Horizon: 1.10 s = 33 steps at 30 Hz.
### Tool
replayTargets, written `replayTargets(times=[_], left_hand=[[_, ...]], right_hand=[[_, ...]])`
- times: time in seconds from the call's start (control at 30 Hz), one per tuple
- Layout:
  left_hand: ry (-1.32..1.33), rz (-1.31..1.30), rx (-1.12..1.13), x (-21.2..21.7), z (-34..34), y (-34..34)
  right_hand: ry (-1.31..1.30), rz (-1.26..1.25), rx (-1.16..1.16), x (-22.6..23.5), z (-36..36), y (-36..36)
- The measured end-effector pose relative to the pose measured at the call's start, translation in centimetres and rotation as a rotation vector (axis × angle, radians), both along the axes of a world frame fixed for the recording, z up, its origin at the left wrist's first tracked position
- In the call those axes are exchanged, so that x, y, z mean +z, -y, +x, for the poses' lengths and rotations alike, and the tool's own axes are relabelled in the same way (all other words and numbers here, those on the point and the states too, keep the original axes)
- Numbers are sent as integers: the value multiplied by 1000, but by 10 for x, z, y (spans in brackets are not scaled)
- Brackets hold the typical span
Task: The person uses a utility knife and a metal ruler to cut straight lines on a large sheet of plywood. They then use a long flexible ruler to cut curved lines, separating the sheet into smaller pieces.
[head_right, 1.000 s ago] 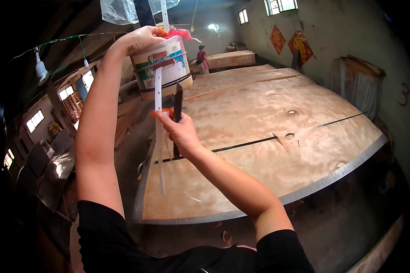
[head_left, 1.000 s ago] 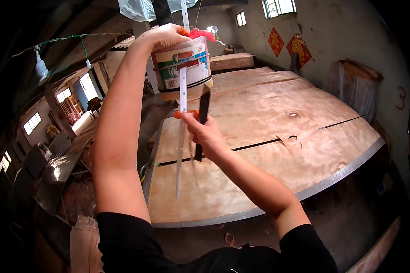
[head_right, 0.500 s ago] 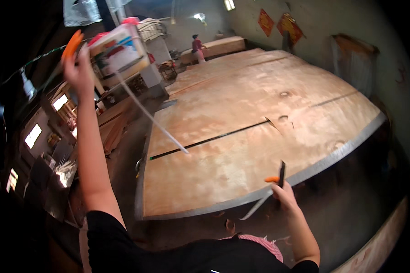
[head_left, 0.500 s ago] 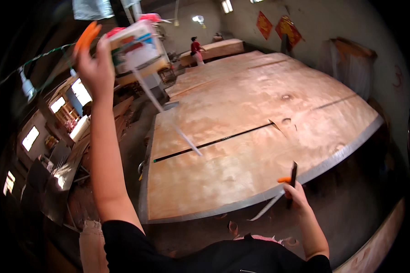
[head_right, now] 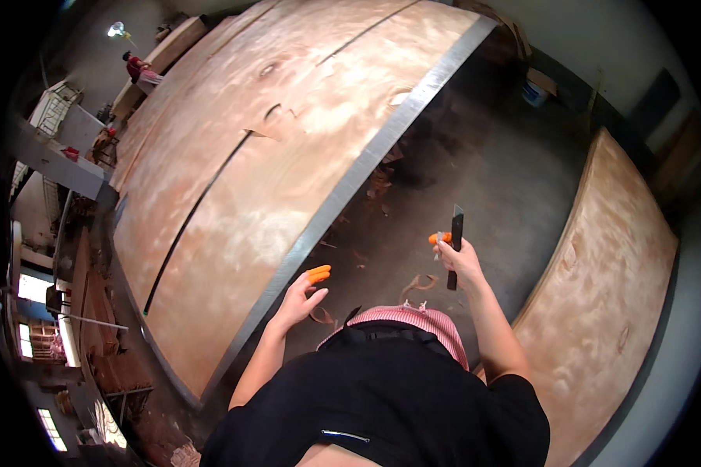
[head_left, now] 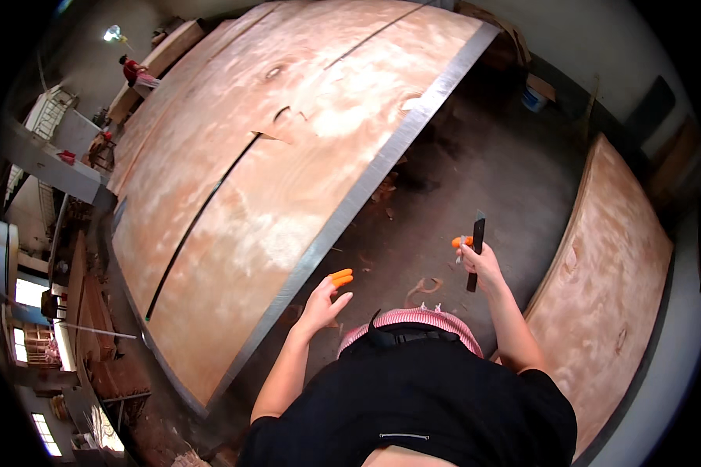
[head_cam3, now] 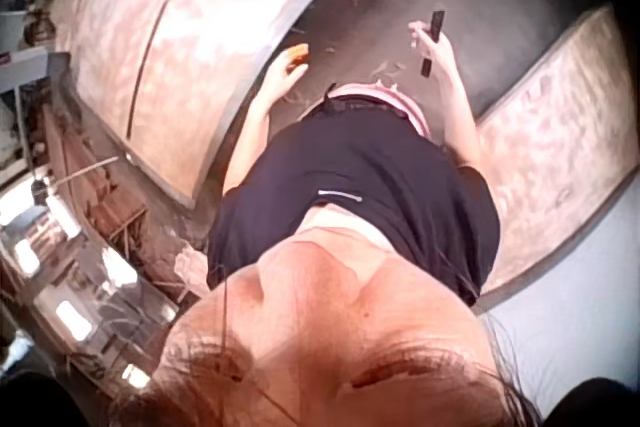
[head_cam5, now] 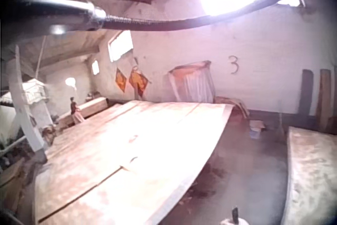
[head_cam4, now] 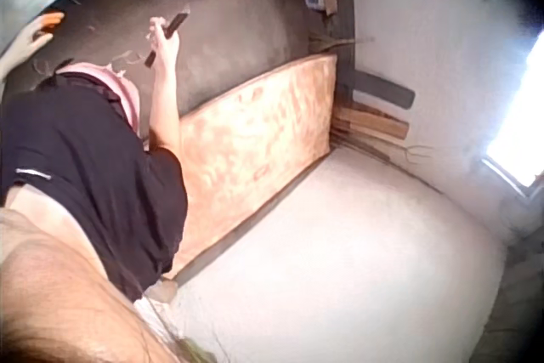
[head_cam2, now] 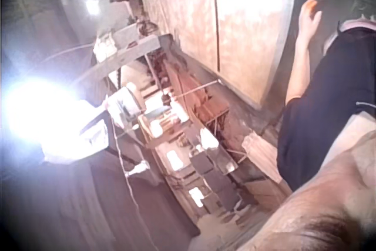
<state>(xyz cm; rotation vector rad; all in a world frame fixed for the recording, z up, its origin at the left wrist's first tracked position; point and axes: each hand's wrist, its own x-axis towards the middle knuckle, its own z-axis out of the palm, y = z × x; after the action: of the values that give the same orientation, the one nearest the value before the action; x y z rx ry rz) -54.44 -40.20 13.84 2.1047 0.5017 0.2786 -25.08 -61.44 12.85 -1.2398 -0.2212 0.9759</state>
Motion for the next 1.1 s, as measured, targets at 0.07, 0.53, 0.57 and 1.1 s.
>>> replayTargets(times=[0.07, 0.53, 0.57, 1.1], left_hand=[[-75, -28, -12, -10, 36, -1], [-26, -8, 64, -83, 246, -106], [-44, 2, 68, -75, 271, -114], [-103, 382, 230, -113, 567, -204]], right_hand=[[-1, 35, -12, 4, 27, -4], [695, -381, -173, -43, 180, -92], [685, -370, -198, -38, 193, -96], [516, -369, 191, -34, 441, -222]])
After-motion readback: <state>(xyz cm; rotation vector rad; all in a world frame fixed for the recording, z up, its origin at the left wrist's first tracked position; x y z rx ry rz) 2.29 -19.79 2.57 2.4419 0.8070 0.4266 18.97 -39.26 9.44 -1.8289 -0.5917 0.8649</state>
